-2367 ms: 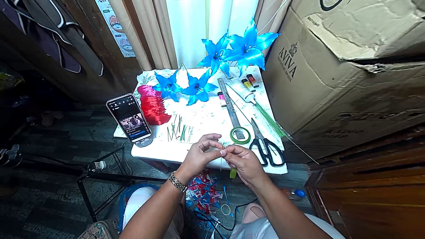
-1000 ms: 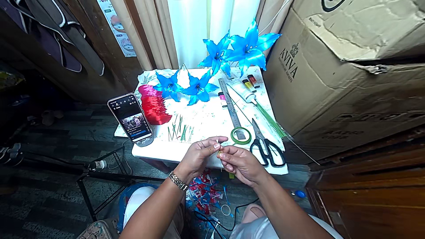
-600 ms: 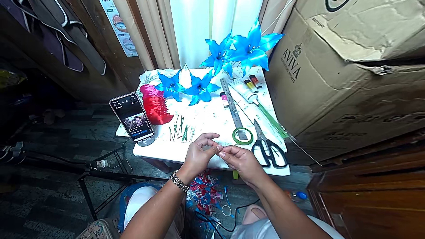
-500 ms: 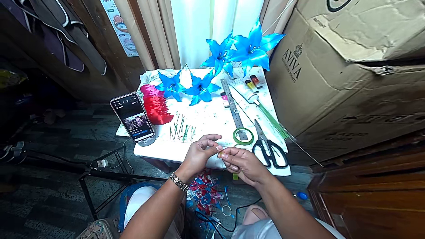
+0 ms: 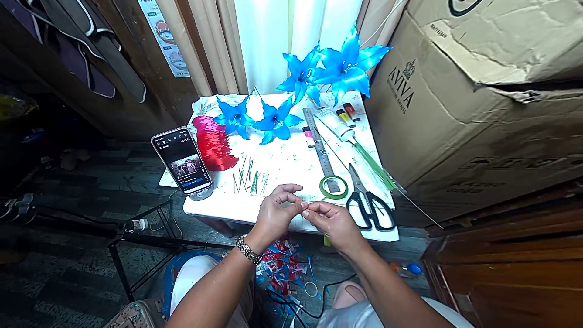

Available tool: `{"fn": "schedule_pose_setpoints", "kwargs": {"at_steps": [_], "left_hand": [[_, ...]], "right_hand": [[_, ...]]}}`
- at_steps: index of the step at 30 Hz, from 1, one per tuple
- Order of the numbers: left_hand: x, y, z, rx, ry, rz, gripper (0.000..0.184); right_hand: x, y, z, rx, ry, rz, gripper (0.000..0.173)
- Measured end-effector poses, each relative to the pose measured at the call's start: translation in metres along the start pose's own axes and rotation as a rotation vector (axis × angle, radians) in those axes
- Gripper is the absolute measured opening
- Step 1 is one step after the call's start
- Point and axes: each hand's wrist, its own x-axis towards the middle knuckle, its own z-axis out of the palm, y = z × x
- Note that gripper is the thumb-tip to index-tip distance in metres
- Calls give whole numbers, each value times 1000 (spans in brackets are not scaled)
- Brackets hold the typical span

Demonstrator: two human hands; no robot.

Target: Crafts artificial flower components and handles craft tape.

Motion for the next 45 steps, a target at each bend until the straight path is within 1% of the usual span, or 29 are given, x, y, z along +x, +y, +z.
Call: {"fn": "schedule_pose_setpoints", "kwargs": {"at_steps": [2,5,7,9,10,12,14,15,17,18,20,23,24,26,28,29,31,32,33,34,36,37,39,41,43,45], "left_hand": [[0,1,-2,-83,-27,-18,19],[0,2,-2,-329,-101,-90,21],[-1,1,-2,-469,-164,-135,22],[-1,0,-2,-540,-192,-160,26],[-1,-1,-1,-518,-180,-149,26],[-1,-2,1,-380,-135,-93,22],[-1,-2,2,-215,-82,-46,13],[-2,-2,4,-169,-40,-36,10],[-2,0,5,-115,32,-22,12],[-3,2,5,-99,46,-10,13],[-5,4,5,-73,47,30,12],[-5,5,1,-80,4,69,12],[-4,5,-1,-119,-21,60,14],[-2,2,-2,-248,-75,22,18],[0,-1,-2,-355,-111,-15,21],[0,-3,-2,-361,-118,-16,21],[-1,-3,0,-281,-101,18,17],[-1,-2,1,-227,-88,37,11],[-2,-2,1,-179,-81,48,5],[-2,-1,1,-142,-72,47,3],[-3,1,2,-97,-24,35,8],[-4,1,3,-92,-3,35,10],[-4,2,2,-95,8,46,13],[-3,2,0,-144,-13,37,15],[-2,0,-1,-238,-60,11,17],[-2,-2,-2,-349,-124,-21,20]], "right_hand": [[1,-7,-4,174,-106,144,14],[2,-9,-10,384,-272,283,19],[2,-7,-11,455,-327,305,20],[2,-7,-8,442,-275,264,18],[1,-7,-6,396,-207,220,18],[1,-3,-3,248,-67,99,14],[1,3,-1,66,28,-37,9],[0,4,0,4,59,-97,7],[-2,6,1,-67,89,-191,4],[-3,6,2,-76,91,-209,3],[-4,3,0,-32,50,-157,5],[-2,-8,-4,207,-92,85,15],[-1,-10,-6,270,-143,146,17],[1,-11,-8,341,-215,207,19],[1,-11,-6,378,-226,218,19],[1,-11,-5,382,-203,205,19],[0,-8,-1,346,-123,144,17],[0,-7,1,314,-82,108,16],[0,-5,2,267,-43,66,13],[0,-2,3,200,-7,15,10],[-1,2,3,78,43,-82,6],[-1,3,3,54,50,-100,6],[-2,2,2,94,9,-58,7],[-1,-4,-1,212,-79,52,13],[0,-8,-6,325,-181,159,18],[0,-9,-8,390,-262,220,19]]}}
